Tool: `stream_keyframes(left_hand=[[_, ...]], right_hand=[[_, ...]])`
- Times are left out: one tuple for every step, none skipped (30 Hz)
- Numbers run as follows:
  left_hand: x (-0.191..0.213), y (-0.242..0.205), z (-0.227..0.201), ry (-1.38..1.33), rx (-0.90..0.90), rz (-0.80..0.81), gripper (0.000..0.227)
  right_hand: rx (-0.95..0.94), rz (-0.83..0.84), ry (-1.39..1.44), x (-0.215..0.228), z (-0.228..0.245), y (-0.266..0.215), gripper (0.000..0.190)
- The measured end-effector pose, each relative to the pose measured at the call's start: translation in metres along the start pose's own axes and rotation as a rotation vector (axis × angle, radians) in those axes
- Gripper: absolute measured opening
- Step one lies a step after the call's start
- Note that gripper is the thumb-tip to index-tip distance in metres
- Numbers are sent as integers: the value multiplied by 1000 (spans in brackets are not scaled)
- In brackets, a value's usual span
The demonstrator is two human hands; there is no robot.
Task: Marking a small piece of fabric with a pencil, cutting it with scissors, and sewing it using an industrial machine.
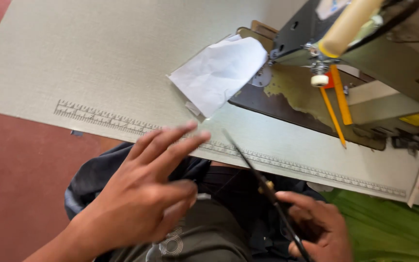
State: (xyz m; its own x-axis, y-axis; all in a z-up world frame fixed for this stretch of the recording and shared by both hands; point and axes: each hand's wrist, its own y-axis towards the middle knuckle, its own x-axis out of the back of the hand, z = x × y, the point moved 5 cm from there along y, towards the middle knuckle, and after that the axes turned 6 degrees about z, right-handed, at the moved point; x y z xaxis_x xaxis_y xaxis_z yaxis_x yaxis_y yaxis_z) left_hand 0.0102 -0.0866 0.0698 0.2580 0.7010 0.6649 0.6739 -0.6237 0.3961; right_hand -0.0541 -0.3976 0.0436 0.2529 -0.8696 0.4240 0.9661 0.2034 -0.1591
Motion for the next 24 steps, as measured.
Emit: stream_keyframes(left_hand=[[-7, 10, 5, 119, -15, 29, 20], [-11, 18, 12, 118, -34, 34, 20], [-18, 27, 22, 183, 6, 99, 17], [-25, 37, 31, 250, 44, 163, 15], [-29, 36, 30, 246, 12, 172, 15], [-35, 36, 30, 286, 19, 214, 12], [-41, 37, 31, 329, 24, 257, 8], [-45, 26, 26, 326, -10, 268, 8], [-48, 18, 28, 383, 0, 237, 10], [-50, 10, 32, 439, 11, 204, 12], [-49, 0, 27, 427, -16, 216, 12], [-38, -10, 27, 486, 50, 41, 6], [-25, -24, 27, 550, 128, -141, 13], [-32, -27, 33, 547, 110, -136, 13], [-38, -30, 36, 593, 53, -78, 18], [-45, -34, 40, 638, -5, -20, 24], [-55, -37, 49, 639, -17, -17, 24], [-69, -41, 57, 704, -99, 62, 34], [-84, -44, 65, 773, -177, 134, 43], [-92, -42, 69, 779, -185, 131, 43], [-105, -46, 69, 848, -250, 210, 53], [-117, -52, 71, 916, -315, 291, 63], [-106, -39, 54, 926, -298, 297, 63], [-101, -28, 48, 1716, -304, 432, 55]], right_hand=[[-4, -59, -256, 15, 4, -4, 67], [-6, -78, -256, 24, -4, -2, 67], [-8, -157, -395, 35, -9, -4, 65], [-14, -236, -534, 47, -15, -6, 66], [-26, -268, -535, 49, -15, -2, 66], [-84, -338, -675, 55, -16, 1, 64], [-149, -407, -811, 62, -17, 4, 62], [-168, -438, -808, 67, -26, 6, 62], [-69, -429, -879, 70, -28, 11, 60], [28, -416, -953, 73, -31, 16, 57], [2, -436, -955, 77, -31, 19, 57], [79, -385, -997, 74, -28, 24, 50], [171, -328, -1033, 71, -27, 34, 43], [160, -344, -1034, 72, -26, 36, 43], [194, -313, -1066, 69, -24, 41, 44], [229, -281, -1099, 66, -21, 45, 44], [222, -292, -1097, 71, -17, 48, 44], [158, -213, -915, 75, -17, 53, 43], [105, -132, -733, 80, -17, 59, 43], [108, -142, -734, 95, -24, 68, 43], [72, -222, -761, 111, -32, 77, 37], [35, -302, -786, 126, -40, 86, 34], [48, -290, -776, 133, -51, 91, 34], [-22, -342, -849, 143, -62, 97, 40]])
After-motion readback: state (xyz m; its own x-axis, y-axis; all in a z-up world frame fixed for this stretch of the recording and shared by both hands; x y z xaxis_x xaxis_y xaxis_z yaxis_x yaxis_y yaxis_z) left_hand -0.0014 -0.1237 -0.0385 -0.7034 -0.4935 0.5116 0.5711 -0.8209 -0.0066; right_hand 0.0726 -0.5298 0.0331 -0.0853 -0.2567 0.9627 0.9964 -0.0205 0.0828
